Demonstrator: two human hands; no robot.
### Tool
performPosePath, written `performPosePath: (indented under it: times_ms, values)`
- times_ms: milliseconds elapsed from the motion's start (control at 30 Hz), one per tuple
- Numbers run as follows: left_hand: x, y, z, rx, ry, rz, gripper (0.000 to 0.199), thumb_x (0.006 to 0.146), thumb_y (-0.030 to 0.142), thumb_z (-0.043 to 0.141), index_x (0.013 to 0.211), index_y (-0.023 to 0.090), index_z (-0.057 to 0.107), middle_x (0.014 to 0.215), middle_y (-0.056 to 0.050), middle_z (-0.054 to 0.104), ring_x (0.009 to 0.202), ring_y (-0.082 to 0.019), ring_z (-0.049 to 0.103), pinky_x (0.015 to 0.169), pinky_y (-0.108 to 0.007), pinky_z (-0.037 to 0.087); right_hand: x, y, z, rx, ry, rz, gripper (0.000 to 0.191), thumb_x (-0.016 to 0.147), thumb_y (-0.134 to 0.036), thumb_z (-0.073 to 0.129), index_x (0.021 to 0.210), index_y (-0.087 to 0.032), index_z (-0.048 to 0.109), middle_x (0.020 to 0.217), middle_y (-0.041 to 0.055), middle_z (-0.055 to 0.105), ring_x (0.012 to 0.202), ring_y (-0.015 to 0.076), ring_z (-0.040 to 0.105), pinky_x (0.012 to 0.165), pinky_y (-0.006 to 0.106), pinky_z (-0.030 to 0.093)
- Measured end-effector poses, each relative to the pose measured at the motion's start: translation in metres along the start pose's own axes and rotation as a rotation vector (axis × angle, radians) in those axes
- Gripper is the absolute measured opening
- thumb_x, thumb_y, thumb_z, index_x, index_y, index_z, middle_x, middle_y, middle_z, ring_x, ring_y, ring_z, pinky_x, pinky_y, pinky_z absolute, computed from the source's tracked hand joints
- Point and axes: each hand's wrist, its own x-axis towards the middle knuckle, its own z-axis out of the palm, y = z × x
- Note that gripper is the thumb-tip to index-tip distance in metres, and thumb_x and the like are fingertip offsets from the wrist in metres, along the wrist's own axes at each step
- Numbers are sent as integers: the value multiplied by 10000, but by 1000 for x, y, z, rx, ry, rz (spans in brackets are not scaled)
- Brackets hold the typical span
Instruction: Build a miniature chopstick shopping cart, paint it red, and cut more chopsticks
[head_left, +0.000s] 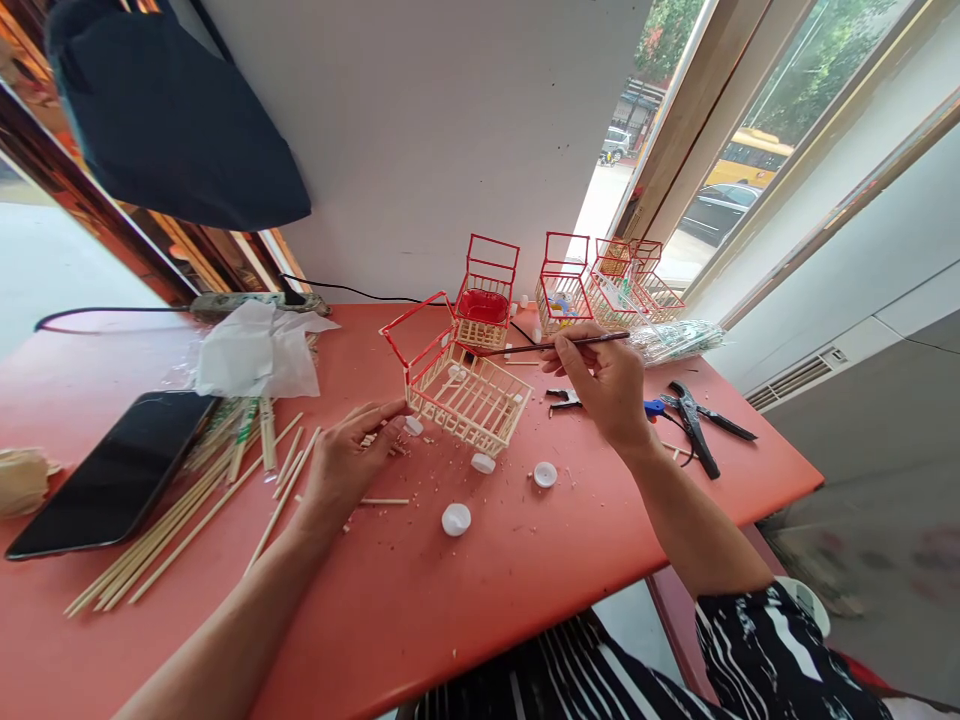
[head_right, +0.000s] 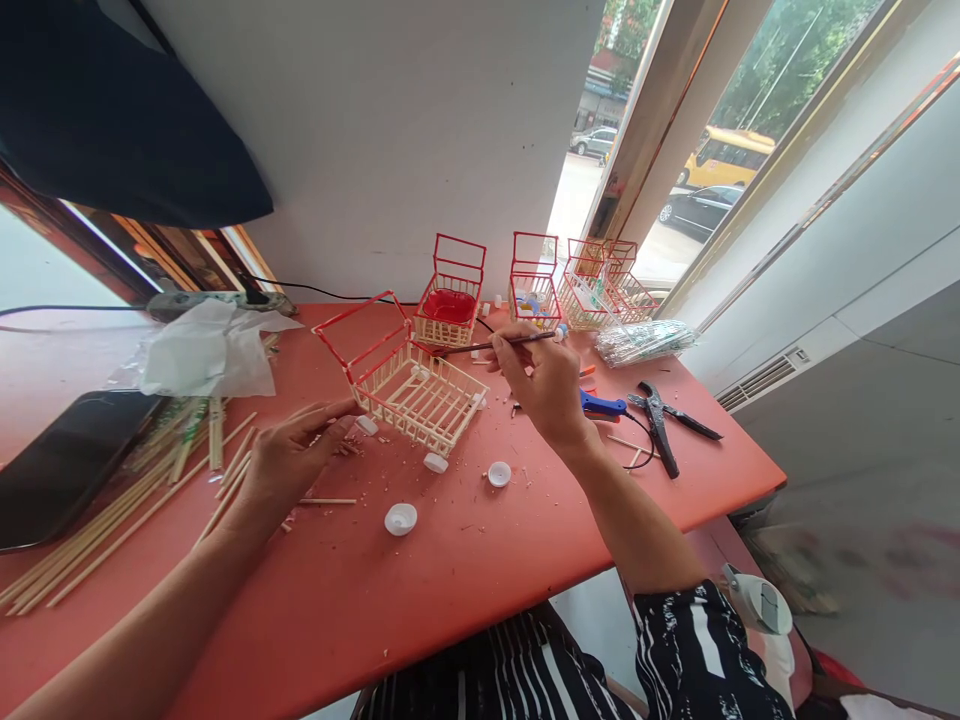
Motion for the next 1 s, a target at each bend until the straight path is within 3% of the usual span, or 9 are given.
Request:
performPosePath:
  times_ms: [367,600,900,1000]
  values:
    - [0,3,0,8,-1,-2,399,886,540,628,1083,238,799,1131,-58,800,694,-185,737,704,-320,638,1,-6,9,3,10,-14,304,999,-536,623,976,-244,708,866,39,802,763,198,800,730,337,676]
    - [0,2,1,-3,2,-2,405,877,548,633,1064,231,802,1100,-57,799,694,-188,740,688,-316,633,-7,-5,-6,-44,2,-32,238,1002,-474,647,992,-251,728,886,40,803,772,205,802,711,326,667]
    - [0,-3,1,60,12,15,377,893,515,606,1076,244,795,1127,-60,804,978,-262,768,871,-366,612,-14,-10,-20,-96,24,-13,240,1006,-458,637,929,-243,713,872,46,795,739,207,795,699,326,672]
    - [0,-2,0,70,13,21,384,901,513,595,1083,238,792,1117,-64,803,979,-264,767,896,-382,601,-11,-13,-17,-53,29,-5,243,1001,-469,640,941,-243,706,876,45,789,743,199,791,710,324,670]
